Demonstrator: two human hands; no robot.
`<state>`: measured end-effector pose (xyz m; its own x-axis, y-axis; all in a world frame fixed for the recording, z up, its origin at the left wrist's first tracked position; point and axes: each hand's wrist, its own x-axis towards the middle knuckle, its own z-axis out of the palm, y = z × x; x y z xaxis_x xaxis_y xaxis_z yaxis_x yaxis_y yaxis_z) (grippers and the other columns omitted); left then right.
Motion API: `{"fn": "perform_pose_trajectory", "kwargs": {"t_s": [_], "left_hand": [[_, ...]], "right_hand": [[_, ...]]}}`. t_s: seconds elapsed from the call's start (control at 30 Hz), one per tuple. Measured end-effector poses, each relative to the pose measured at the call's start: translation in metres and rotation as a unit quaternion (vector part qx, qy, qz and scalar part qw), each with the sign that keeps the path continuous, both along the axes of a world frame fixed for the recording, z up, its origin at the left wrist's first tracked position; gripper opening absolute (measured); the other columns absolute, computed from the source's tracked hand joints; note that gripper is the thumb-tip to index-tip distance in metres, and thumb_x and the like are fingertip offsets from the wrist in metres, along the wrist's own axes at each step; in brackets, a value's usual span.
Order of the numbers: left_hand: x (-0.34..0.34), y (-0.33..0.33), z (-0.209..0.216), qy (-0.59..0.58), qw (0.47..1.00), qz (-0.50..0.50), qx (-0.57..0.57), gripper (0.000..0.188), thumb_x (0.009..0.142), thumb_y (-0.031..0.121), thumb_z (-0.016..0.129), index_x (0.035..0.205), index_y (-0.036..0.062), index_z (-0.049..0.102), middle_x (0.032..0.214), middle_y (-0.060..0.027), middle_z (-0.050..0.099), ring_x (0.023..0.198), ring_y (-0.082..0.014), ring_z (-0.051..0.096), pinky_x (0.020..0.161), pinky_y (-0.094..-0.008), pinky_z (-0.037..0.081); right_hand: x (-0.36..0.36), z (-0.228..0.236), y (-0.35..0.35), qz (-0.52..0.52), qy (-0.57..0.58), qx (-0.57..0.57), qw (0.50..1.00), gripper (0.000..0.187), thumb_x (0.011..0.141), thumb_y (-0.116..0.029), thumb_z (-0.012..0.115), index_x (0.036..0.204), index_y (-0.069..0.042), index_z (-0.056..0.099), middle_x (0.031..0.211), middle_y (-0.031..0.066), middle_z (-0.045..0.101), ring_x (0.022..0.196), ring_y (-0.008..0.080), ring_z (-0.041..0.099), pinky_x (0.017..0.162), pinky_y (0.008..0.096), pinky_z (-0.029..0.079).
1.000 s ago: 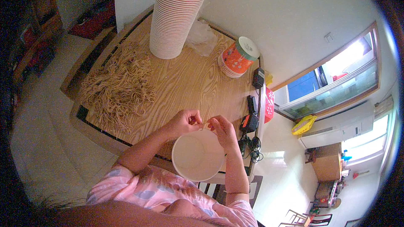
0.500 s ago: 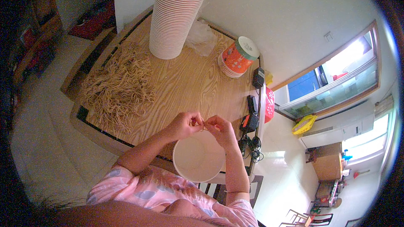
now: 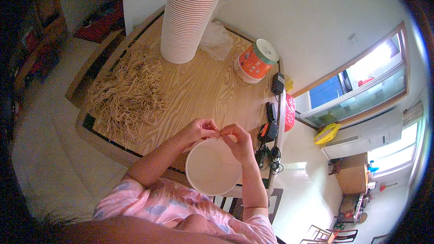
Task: Threading a thin decorative string through small pre-punched holes in the rim of a paper bowl.
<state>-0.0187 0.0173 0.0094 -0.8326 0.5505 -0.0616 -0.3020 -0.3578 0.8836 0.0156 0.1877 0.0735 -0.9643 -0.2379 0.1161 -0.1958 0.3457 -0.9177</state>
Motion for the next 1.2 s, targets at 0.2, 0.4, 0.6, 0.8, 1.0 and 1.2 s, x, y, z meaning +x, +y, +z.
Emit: {"fn": "perform_pose_trajectory", "kwargs": {"t_s": [0.2,0.4,0.6,0.8,1.0,1.2], "left_hand": [[-0.001,-0.002,0.001,-0.043,0.998,-0.026,0.027,0.016,0.081,0.017,0.067,0.091,0.007,0.061,0.075,0.0016,0.06,0.063,-0.0058,0.052,0.056,-0.0206,0.042],[0.0,-0.001,0.002,-0.024,1.0,0.017,-0.005,0.019,0.08,0.018,0.069,0.092,0.0066,0.061,0.075,0.0018,0.06,0.063,-0.0056,0.052,0.057,-0.0209,0.042],[0.001,-0.003,0.009,-0.011,1.0,0.013,-0.018,0.019,0.078,0.018,0.071,0.09,0.0051,0.064,0.076,0.0,0.062,0.066,-0.0072,0.056,0.059,-0.0219,0.045],[0.005,-0.003,0.012,0.023,0.997,0.041,-0.053,0.018,0.078,0.017,0.071,0.087,0.0019,0.067,0.078,-0.0037,0.066,0.068,-0.0092,0.06,0.061,-0.0237,0.049],[0.01,-0.006,0.022,0.078,0.989,0.068,-0.106,0.013,0.079,0.011,0.068,0.086,0.0003,0.068,0.077,-0.0049,0.067,0.069,-0.0081,0.062,0.063,-0.022,0.05],[0.007,0.001,0.007,0.072,0.991,0.079,-0.079,0.011,0.08,0.01,0.066,0.086,-0.0001,0.067,0.076,-0.0042,0.066,0.069,-0.0075,0.061,0.063,-0.022,0.05]], "right_hand": [[0.001,-0.003,0.002,-0.012,-0.006,0.003,1.0,0.01,0.079,0.009,0.06,0.085,0.002,0.058,0.085,0.0046,0.059,0.083,0.0113,0.058,0.079,0.0239,0.046],[0.001,-0.005,0.003,-0.014,0.003,0.023,1.0,0.01,0.079,0.008,0.062,0.086,0.001,0.059,0.083,0.0036,0.06,0.081,0.0101,0.058,0.076,0.0231,0.047],[0.001,-0.007,0.004,-0.022,-0.002,0.03,0.999,0.01,0.079,0.008,0.062,0.085,0.001,0.059,0.083,0.0037,0.06,0.08,0.0104,0.058,0.076,0.0229,0.047],[0.0,-0.004,0.001,-0.033,0.005,0.032,0.999,0.017,0.077,0.008,0.063,0.088,-0.001,0.054,0.083,0.0036,0.058,0.08,0.011,0.058,0.075,0.0232,0.047],[0.001,-0.001,-0.002,-0.047,0.013,0.011,0.999,0.02,0.078,0.001,0.067,0.087,-0.002,0.05,0.081,0.0034,0.057,0.076,0.012,0.057,0.071,0.0253,0.048],[0.003,0.001,-0.003,-0.046,0.012,0.058,0.997,0.015,0.076,0.008,0.063,0.088,0.0,0.057,0.083,0.0039,0.059,0.08,0.0106,0.058,0.075,0.0231,0.046]]}}
